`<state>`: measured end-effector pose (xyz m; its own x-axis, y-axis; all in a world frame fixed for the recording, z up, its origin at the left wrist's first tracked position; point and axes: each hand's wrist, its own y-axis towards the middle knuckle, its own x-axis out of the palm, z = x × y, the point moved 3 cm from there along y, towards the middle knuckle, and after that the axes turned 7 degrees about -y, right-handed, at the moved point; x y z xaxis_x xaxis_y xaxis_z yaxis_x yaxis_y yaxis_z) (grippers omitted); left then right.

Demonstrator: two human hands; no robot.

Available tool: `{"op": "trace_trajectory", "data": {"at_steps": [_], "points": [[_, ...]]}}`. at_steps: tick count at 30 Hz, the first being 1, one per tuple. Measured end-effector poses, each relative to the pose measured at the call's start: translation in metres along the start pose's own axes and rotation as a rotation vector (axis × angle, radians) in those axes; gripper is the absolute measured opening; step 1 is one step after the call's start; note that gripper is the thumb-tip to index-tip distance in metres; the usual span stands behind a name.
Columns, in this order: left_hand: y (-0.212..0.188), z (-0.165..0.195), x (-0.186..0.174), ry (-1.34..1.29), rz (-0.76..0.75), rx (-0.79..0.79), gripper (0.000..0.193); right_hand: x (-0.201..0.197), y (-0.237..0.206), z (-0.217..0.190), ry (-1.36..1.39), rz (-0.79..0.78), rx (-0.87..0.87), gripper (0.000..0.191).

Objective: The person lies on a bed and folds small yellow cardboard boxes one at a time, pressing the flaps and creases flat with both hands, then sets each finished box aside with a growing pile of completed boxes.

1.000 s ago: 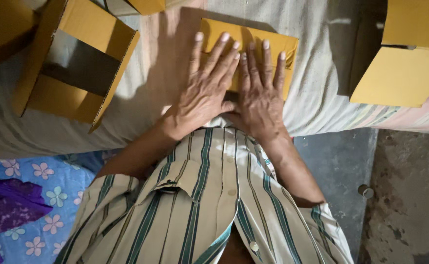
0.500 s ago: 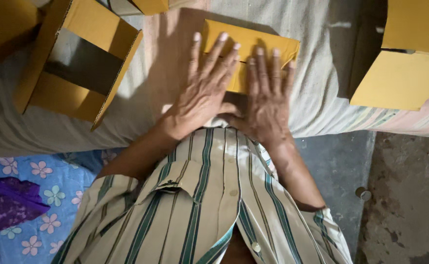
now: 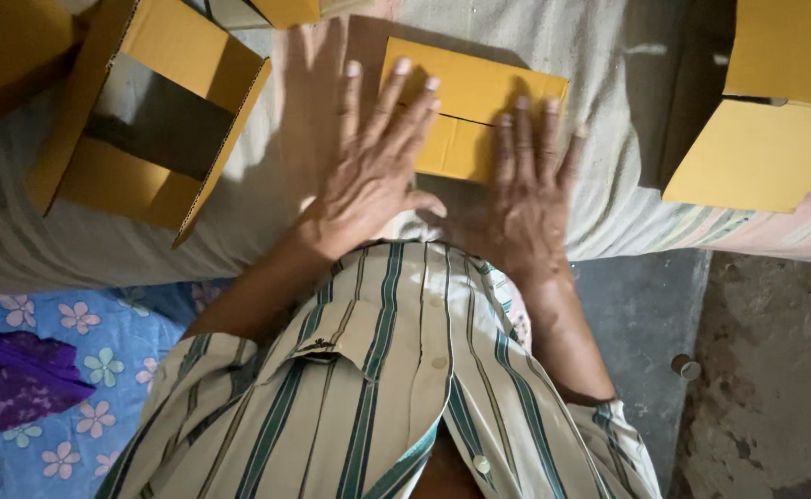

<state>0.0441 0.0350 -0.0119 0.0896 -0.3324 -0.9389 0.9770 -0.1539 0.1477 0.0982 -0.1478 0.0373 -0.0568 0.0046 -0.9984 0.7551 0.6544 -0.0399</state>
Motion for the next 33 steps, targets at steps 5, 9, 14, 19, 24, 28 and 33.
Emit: {"op": "trace_trajectory", "data": {"at_steps": [5,9,14,19,24,28,33], "points": [[-0.005,-0.003,-0.005,-0.041,-0.026,-0.037,0.14,-0.004,-0.008,0.006,-0.037,-0.007,0.073,0.14],[0.009,0.016,0.002,0.061,-0.001,0.043,0.135,0.01,0.007,-0.013,-0.112,0.004,-0.088,0.14],[-0.003,0.0,-0.012,-0.047,-0.028,-0.053,0.122,-0.007,-0.016,0.014,0.045,0.029,-0.014,0.131],[0.028,0.002,-0.018,-0.079,0.007,-0.151,0.08,0.0,0.014,0.017,0.035,0.126,0.077,0.077],[0.083,0.012,-0.008,-0.062,0.364,-0.286,0.057,0.019,0.065,0.009,0.001,0.308,0.206,0.058],[0.09,0.007,-0.003,-0.142,0.246,-0.342,0.05,0.015,0.066,0.01,0.016,0.322,0.327,0.038],[0.104,0.0,-0.017,-0.16,0.317,-0.386,0.042,0.002,0.067,0.008,-0.094,0.42,0.293,0.031]]}}
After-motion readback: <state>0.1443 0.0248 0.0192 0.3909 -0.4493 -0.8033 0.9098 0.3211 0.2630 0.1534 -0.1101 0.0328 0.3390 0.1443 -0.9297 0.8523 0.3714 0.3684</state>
